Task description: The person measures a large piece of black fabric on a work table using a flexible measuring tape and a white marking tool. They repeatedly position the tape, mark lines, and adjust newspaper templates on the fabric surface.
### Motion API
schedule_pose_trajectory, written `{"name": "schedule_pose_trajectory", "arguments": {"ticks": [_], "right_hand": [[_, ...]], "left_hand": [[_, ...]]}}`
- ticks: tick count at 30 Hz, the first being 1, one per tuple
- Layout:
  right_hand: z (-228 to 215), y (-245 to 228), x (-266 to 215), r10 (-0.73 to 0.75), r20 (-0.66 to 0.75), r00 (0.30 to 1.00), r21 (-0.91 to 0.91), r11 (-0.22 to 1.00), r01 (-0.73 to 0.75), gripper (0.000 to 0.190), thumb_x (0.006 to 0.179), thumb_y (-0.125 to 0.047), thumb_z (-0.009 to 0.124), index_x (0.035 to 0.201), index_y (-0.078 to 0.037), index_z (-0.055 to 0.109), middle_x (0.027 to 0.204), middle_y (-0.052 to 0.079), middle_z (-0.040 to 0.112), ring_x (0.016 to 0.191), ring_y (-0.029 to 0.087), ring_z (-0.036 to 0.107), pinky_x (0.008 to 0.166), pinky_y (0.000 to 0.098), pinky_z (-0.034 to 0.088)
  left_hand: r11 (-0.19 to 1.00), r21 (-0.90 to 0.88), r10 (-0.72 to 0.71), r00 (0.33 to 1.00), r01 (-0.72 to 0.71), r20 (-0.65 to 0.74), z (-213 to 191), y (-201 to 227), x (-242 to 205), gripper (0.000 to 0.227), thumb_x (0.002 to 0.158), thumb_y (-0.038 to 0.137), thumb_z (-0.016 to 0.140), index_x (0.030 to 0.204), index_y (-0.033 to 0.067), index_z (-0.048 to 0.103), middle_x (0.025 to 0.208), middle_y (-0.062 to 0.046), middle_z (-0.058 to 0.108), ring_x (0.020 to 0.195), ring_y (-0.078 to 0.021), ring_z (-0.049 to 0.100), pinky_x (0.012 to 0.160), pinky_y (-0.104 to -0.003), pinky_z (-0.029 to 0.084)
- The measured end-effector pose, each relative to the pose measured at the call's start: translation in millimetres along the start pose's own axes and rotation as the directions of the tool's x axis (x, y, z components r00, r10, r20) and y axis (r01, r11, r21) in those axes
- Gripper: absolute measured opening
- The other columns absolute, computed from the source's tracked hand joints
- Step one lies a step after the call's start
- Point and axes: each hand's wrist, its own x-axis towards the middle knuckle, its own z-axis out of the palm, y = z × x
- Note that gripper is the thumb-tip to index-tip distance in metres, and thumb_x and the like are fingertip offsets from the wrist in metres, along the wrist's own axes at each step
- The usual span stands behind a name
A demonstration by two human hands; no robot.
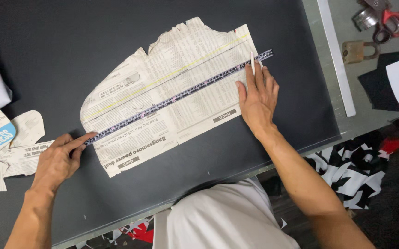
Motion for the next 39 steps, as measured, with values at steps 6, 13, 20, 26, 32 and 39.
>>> {"name": "schedule_pose_trajectory", "arguments": {"ticks": [6, 13, 20, 26, 32, 39], "right_hand": [[1, 0, -2, 0.016, 0.025, 1.000, 0.020, 1.000, -0.017, 0.050, 0.109, -0.025, 0.062, 0.149, 0.005, 0.054, 0.154, 0.026, 0.050, 0.140, 0.043, 0.044, 0.112, 0.0538, 0.034], [-2, 1, 1, 0.008, 0.033, 0.999, 0.012, 1.000, -0.008, 0.051, 0.108, -0.025, 0.064, 0.149, 0.004, 0.054, 0.155, 0.026, 0.049, 0.139, 0.042, 0.046, 0.109, 0.0525, 0.036], [-5, 2, 3, 0.004, 0.027, 1.000, 0.017, 1.000, -0.005, 0.051, 0.108, -0.026, 0.065, 0.148, 0.004, 0.056, 0.155, 0.024, 0.051, 0.137, 0.040, 0.048, 0.106, 0.0512, 0.038], [-6, 6, 0, -0.016, 0.008, 1.000, -0.025, 1.000, 0.016, 0.050, 0.107, -0.028, 0.068, 0.147, 0.002, 0.058, 0.152, 0.024, 0.054, 0.135, 0.041, 0.050, 0.103, 0.0518, 0.040], [3, 14, -6, -0.090, 0.040, 0.995, -0.087, 0.992, 0.093, 0.048, 0.110, -0.028, 0.070, 0.145, 0.002, 0.060, 0.146, 0.023, 0.057, 0.134, 0.039, 0.050, 0.102, 0.0530, 0.041], [17, 40, -16, -0.147, 0.105, 0.983, -0.130, 0.978, 0.161, 0.044, 0.111, -0.021, 0.063, 0.146, 0.005, 0.056, 0.154, 0.024, 0.051, 0.134, 0.037, 0.044, 0.109, 0.0488, 0.036]], "left_hand": [[1.000, 0.004, 0.002, 0.999, -0.002, -0.039, -2, 4, -2, 0.046, 0.096, 0.016, 0.067, 0.133, 0.0419, 0.069, 0.088, -0.003, 0.061, 0.074, -0.0199, 0.063, 0.075, -0.035, 0.059], [0.999, -0.003, 0.037, 0.993, -0.037, -0.110, -4, 8, -2, 0.044, 0.095, 0.015, 0.068, 0.130, 0.0409, 0.071, 0.094, -0.005, 0.064, 0.079, -0.0229, 0.065, 0.074, -0.037, 0.058], [1.000, 0.002, -0.004, 0.999, 0.005, -0.054, -6, 10, 0, 0.045, 0.094, 0.016, 0.068, 0.131, 0.0419, 0.070, 0.088, -0.004, 0.063, 0.078, -0.0232, 0.065, 0.076, -0.037, 0.059], [0.999, -0.034, 0.010, 0.998, -0.012, -0.060, -6, 10, 8, 0.041, 0.095, 0.018, 0.067, 0.130, 0.0382, 0.072, 0.089, -0.007, 0.062, 0.080, -0.0271, 0.065, 0.074, -0.040, 0.057], [0.984, -0.149, 0.074, 0.984, -0.099, -0.163, -3, -1, 0, 0.035, 0.096, 0.016, 0.068, 0.127, 0.0316, 0.073, 0.089, -0.011, 0.062, 0.090, -0.0341, 0.064, 0.073, -0.046, 0.053], [0.980, -0.186, 0.049, 0.990, -0.072, -0.129, -5, 1, 2, 0.044, 0.091, 0.009, 0.068, 0.125, 0.0365, 0.073, 0.086, -0.007, 0.060, 0.084, -0.0298, 0.064, 0.075, -0.044, 0.055]]}}
